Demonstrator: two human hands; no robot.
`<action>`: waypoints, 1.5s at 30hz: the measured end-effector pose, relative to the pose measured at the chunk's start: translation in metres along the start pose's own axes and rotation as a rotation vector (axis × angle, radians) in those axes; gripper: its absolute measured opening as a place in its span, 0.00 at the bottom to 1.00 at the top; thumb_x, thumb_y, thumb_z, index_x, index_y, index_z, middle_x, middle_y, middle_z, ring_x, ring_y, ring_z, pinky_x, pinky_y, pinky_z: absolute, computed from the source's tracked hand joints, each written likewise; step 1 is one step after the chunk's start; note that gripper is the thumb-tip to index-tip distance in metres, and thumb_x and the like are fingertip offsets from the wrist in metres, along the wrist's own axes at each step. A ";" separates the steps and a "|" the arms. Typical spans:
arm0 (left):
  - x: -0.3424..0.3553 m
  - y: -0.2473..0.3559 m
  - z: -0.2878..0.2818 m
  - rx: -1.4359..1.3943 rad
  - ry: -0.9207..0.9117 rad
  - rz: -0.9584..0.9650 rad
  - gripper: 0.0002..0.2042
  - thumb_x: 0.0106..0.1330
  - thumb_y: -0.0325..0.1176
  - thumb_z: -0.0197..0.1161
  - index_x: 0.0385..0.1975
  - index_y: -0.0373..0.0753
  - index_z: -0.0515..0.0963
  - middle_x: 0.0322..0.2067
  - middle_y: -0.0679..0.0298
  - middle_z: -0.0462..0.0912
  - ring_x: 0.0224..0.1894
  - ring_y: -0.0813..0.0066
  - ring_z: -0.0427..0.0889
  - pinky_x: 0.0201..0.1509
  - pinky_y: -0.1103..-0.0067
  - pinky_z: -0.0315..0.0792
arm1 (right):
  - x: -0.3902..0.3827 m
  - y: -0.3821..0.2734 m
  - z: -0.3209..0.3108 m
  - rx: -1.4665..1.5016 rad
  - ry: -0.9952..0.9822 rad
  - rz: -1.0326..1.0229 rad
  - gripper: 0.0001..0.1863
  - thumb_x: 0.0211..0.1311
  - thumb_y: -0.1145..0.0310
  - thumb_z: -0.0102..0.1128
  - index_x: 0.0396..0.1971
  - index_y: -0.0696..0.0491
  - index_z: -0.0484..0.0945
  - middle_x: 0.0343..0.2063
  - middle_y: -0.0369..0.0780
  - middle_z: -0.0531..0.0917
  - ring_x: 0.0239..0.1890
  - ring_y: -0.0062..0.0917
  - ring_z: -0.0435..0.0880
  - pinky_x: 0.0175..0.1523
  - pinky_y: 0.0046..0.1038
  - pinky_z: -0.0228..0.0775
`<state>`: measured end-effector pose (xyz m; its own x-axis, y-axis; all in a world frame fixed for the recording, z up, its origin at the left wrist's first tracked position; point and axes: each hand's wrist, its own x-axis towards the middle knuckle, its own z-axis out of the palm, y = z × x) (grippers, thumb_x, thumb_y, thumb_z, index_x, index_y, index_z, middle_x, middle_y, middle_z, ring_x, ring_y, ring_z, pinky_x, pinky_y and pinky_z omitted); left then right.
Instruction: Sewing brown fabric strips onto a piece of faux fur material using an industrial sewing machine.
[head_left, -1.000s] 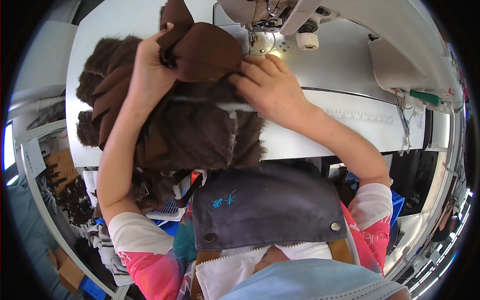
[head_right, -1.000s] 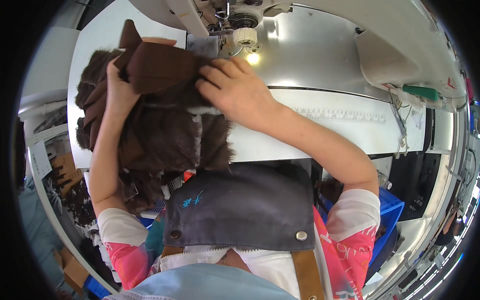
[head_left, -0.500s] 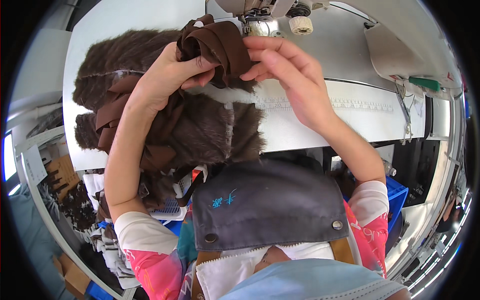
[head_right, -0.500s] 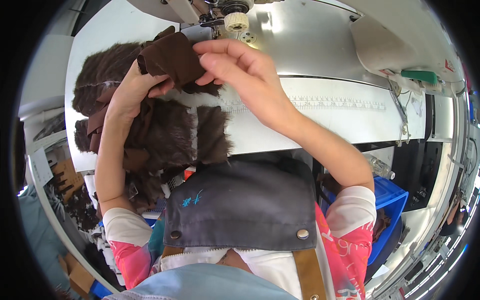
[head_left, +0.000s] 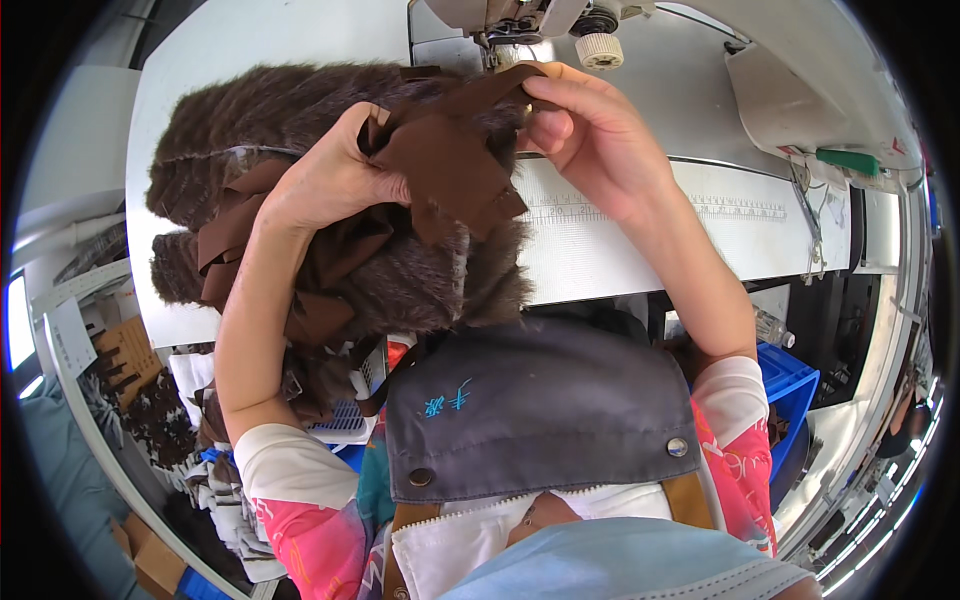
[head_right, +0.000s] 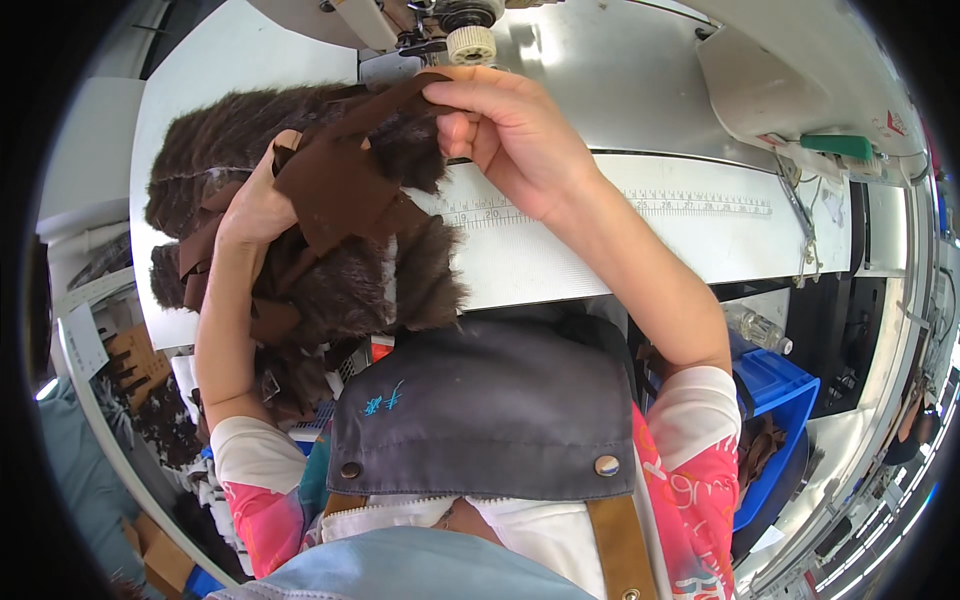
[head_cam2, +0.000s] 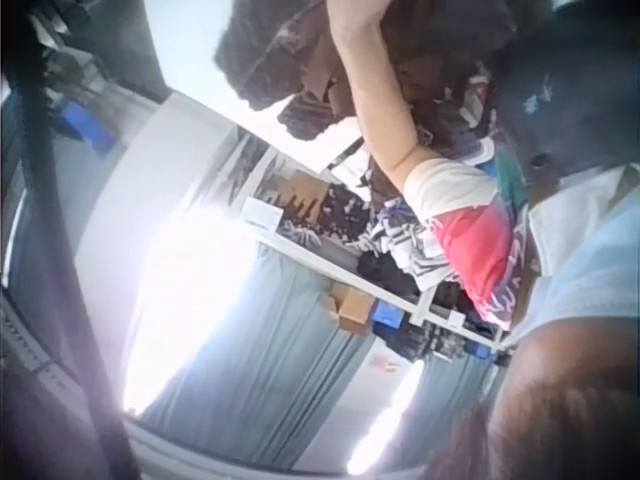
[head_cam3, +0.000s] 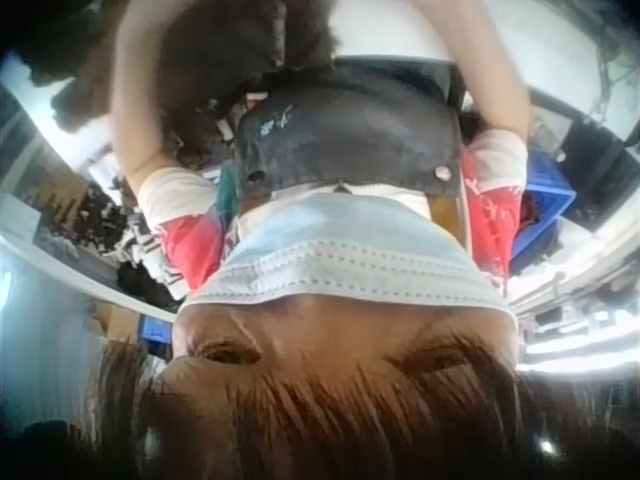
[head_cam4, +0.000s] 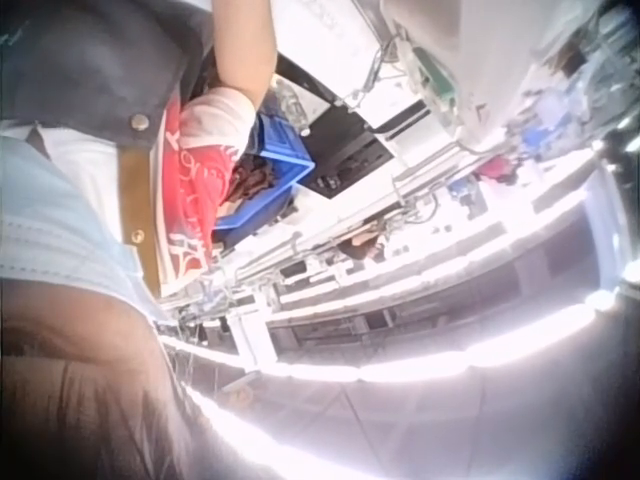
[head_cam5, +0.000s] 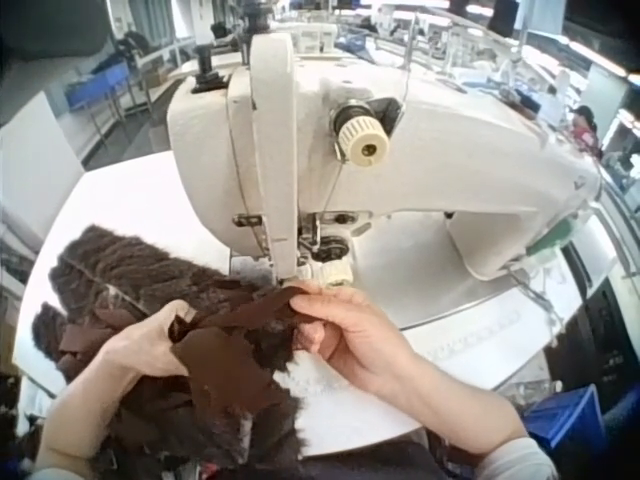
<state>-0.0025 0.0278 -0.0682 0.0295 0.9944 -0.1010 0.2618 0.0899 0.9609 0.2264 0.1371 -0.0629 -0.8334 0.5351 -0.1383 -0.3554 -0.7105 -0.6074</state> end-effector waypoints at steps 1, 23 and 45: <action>0.002 0.006 0.003 0.000 -0.003 0.001 0.16 0.47 0.17 0.65 0.37 0.32 0.72 0.29 0.70 0.76 0.32 0.85 0.74 0.38 0.82 0.72 | -0.001 0.000 -0.003 -0.027 0.028 0.004 0.10 0.58 0.75 0.55 0.40 0.60 0.76 0.19 0.34 0.78 0.22 0.16 0.77 0.31 0.16 0.69; 0.009 0.026 0.007 -0.016 -0.245 0.057 0.23 0.48 0.21 0.68 0.47 0.31 0.71 0.32 0.66 0.80 0.35 0.84 0.76 0.41 0.85 0.71 | -0.006 -0.009 0.018 -0.532 -0.172 -0.132 0.25 0.57 0.73 0.56 0.57 0.58 0.66 0.21 0.33 0.75 0.24 0.14 0.71 0.33 0.21 0.65; 0.025 0.000 -0.023 -0.890 0.449 -0.058 0.08 0.65 0.29 0.51 0.34 0.30 0.73 0.30 0.61 0.77 0.31 0.74 0.77 0.41 0.80 0.72 | -0.026 0.003 -0.011 -1.005 0.195 -0.052 0.06 0.59 0.72 0.56 0.31 0.58 0.77 0.22 0.33 0.81 0.23 0.10 0.74 0.27 0.15 0.62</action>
<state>-0.0242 0.0540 -0.0645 -0.3759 0.8992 -0.2240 -0.5722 -0.0351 0.8194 0.2517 0.1267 -0.0697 -0.7122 0.6827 -0.1634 0.2047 -0.0207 -0.9786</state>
